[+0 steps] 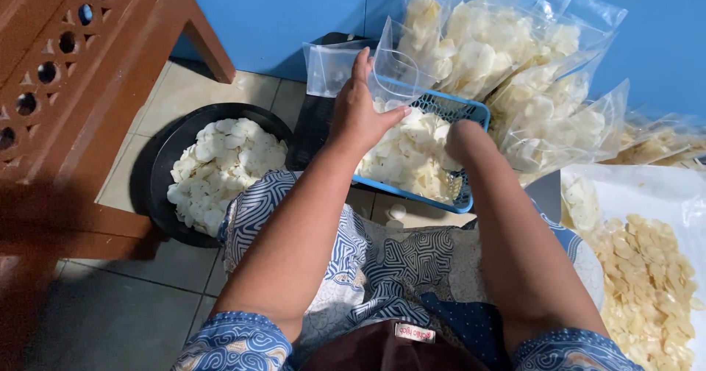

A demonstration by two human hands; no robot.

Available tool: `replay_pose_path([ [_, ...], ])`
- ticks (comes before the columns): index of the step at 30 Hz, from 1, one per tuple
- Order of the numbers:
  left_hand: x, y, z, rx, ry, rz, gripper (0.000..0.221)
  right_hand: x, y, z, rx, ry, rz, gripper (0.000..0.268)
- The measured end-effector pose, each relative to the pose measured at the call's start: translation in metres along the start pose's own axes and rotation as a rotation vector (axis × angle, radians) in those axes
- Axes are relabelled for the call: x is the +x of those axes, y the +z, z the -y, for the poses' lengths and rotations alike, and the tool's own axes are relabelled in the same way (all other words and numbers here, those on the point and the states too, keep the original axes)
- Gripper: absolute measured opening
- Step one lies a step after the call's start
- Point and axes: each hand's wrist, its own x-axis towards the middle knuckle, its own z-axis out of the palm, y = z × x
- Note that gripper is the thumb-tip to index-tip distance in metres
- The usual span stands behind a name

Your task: Packaging chips into plastic bags using a small plastic cup as a scoop

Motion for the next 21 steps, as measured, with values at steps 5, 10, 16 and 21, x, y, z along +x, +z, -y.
replay_pose_path([
  [5,-0.002,0.001,-0.001,-0.02,0.012,-0.004,0.119,-0.113,-0.069,0.086,0.131,0.479,-0.699,0.009],
  [10,0.0,0.003,0.003,0.001,0.004,0.005,0.118,-0.116,-0.088,0.084,0.814,0.57,-0.711,0.026],
  [16,0.0,0.002,0.0,-0.018,0.045,0.042,0.109,-0.171,-0.12,0.047,1.006,0.591,-0.532,0.03],
  [21,0.0,0.007,0.001,0.033,0.055,0.036,0.112,-0.25,-0.16,0.01,1.086,0.602,-0.689,0.025],
])
